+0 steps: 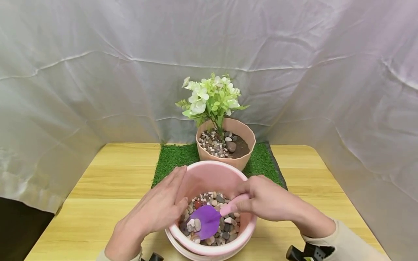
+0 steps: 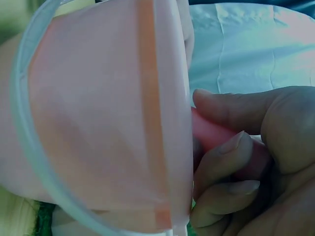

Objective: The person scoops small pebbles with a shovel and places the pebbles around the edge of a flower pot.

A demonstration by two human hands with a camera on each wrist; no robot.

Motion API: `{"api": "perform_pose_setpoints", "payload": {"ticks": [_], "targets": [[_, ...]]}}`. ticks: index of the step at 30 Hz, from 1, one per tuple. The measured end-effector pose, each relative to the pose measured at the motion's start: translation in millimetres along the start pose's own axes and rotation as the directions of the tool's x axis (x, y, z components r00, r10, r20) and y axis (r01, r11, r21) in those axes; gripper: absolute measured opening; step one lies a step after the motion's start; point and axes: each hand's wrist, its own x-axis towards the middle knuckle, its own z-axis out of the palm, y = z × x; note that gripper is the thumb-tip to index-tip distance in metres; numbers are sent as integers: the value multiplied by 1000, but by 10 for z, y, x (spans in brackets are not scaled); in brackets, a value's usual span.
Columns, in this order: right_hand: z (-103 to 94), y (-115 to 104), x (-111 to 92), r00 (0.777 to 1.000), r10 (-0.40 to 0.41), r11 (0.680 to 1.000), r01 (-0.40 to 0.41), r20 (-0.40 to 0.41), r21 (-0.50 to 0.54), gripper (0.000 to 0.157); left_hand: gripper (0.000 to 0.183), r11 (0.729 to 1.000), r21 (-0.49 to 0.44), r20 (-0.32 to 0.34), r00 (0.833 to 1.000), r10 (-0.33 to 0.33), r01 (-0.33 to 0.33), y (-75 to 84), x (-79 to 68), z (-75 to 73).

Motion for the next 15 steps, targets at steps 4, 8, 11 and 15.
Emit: {"api": "perform_pose_setpoints", "payload": {"ticks": [4,8,11,15], "targets": [[-34,74,-53,1000,4,997,-4,1,74,18,85,1000,5,-8,1000,6,-6,-3,3,-1],[-60,146,-98,1000,-19,993,20,-6,112,15,85,1000,6,-8,1000,9,-9,-4,9,-5],[-63,185,-112,1000,-28,991,29,-11,134,15,85,1000,8,-6,1000,14,-14,-6,7,-11],[-58,219,-127,999,-24,985,28,-25,171,16,84,1000,8,-6,1000,21,-21,-12,-3,-14]]}}
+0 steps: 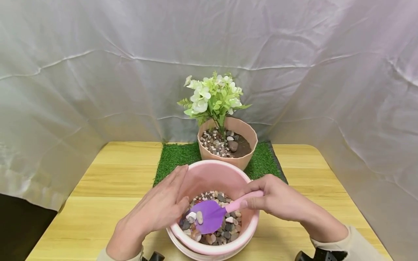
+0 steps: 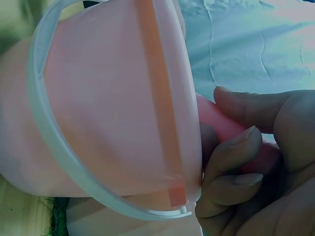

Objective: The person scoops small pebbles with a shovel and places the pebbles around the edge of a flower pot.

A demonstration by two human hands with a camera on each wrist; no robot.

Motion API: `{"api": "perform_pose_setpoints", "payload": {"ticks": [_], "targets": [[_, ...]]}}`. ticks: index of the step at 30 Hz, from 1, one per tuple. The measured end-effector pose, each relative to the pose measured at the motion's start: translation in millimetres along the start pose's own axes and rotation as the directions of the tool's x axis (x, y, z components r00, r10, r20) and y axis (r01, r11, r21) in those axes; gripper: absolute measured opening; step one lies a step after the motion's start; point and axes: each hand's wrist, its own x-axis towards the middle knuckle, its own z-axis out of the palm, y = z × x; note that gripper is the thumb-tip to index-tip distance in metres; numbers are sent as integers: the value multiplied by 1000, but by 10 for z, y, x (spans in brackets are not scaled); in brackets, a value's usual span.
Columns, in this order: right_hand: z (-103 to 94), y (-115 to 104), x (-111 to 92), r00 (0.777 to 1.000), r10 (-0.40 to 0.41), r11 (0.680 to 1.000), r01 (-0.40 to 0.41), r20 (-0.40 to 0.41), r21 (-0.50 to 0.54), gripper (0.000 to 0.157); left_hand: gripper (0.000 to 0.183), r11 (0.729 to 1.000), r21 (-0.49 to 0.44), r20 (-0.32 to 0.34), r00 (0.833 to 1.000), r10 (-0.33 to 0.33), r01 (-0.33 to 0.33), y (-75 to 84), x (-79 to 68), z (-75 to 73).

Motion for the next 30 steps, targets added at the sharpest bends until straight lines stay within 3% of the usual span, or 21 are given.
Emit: {"api": "perform_pose_setpoints", "payload": {"ticks": [3,12,21,30], "targets": [[-4,0,-18,1000,0,1000,0,-2,18,15,84,1000,1,-1,1000,0,0,-1,2,4],[2,-63,-95,999,-34,998,36,30,-59,11,84,1000,0,2,1000,-7,7,-3,8,12],[-29,28,-138,996,-67,994,62,55,87,17,83,1000,6,0,1000,-2,2,0,9,3],[-113,148,-200,998,38,993,-33,-44,110,12,82,1000,5,0,1000,12,-12,8,-7,-3]]}}
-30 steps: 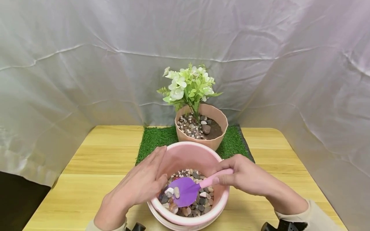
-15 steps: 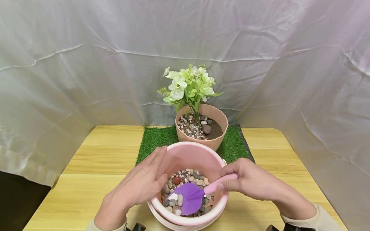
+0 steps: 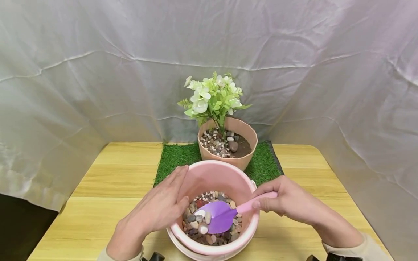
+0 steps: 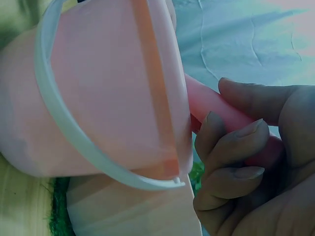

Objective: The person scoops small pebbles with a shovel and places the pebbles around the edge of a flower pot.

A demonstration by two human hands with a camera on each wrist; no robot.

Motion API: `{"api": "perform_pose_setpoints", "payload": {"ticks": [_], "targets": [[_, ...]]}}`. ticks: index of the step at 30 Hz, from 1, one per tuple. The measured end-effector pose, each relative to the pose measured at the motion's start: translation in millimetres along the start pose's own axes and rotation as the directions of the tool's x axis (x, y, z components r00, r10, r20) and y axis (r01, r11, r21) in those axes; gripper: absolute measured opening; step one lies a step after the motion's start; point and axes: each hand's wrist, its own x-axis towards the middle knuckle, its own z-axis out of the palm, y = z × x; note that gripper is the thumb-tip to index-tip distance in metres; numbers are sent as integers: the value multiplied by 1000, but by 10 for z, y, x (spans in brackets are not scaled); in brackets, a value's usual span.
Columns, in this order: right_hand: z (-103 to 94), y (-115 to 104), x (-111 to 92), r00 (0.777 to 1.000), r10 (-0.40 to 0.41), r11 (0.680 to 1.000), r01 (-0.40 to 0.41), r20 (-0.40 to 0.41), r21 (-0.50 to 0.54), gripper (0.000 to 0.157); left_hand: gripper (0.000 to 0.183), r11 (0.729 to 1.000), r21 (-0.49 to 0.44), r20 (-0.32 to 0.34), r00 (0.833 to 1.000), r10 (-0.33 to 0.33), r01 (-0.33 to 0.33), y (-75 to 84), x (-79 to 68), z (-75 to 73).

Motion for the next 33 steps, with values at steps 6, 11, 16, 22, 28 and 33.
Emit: {"api": "perform_pose_setpoints", "payload": {"ticks": [6,11,16,22,28,33], "targets": [[-162,5,-72,997,29,1000,-29,-73,11,14,82,1000,9,4,1000,-17,17,-6,-1,-2],[-338,-55,-113,986,38,999,-42,-164,-20,12,82,1000,3,2,1000,-22,22,-8,-7,1],[-562,-127,-110,959,77,993,-97,-272,-61,16,84,1000,-6,3,1000,-29,29,-6,-9,3],[-845,-215,-25,920,142,978,-187,-366,-90,27,84,999,-12,5,999,-39,39,2,-11,3],[-1014,-249,131,889,193,945,-282,-415,-166,27,84,999,-21,12,999,-45,45,5,-8,3],[-1043,-271,254,865,232,903,-362,-445,-233,26,84,999,-24,19,999,-43,43,9,-3,6]]}}
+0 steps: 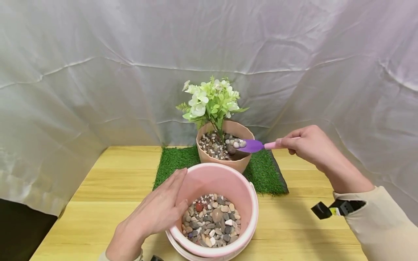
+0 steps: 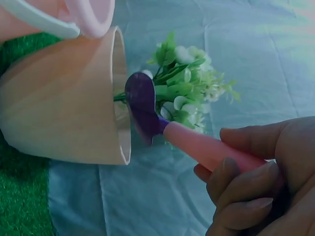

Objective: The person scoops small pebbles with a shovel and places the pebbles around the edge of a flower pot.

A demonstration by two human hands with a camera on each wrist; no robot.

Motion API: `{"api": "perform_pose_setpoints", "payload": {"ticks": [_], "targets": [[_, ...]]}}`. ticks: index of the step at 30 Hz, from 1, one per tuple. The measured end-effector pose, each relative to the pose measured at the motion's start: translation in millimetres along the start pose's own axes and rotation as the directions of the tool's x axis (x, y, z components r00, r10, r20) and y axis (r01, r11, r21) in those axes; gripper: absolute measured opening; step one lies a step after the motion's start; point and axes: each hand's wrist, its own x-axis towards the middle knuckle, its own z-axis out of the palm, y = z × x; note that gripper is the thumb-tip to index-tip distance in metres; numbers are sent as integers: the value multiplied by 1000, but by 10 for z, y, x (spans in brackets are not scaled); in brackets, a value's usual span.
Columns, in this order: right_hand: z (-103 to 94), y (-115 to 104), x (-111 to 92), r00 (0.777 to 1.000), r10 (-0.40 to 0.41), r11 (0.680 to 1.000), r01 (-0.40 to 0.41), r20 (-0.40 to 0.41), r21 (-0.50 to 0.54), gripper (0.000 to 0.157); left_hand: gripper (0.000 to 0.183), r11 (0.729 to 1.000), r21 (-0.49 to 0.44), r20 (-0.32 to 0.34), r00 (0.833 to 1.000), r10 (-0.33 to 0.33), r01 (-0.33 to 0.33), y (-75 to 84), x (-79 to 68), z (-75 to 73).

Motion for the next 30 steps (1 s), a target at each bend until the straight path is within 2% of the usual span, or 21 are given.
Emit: {"api": "perform_pose_setpoints", "payload": {"ticks": [5,16,24,30], "targets": [[28,-15,53,999,39,999,-40,-18,-24,28,84,1000,-3,5,1000,-4,4,2,10,15],[44,68,119,1000,17,1000,-17,-3,25,27,85,1000,-4,-5,1000,11,-11,-8,8,12],[16,55,196,998,29,999,-28,-51,17,33,85,1000,2,2,1000,9,-9,5,11,3],[21,32,328,997,46,997,-42,-56,64,40,85,1000,4,-3,1000,0,0,4,4,9]]}}
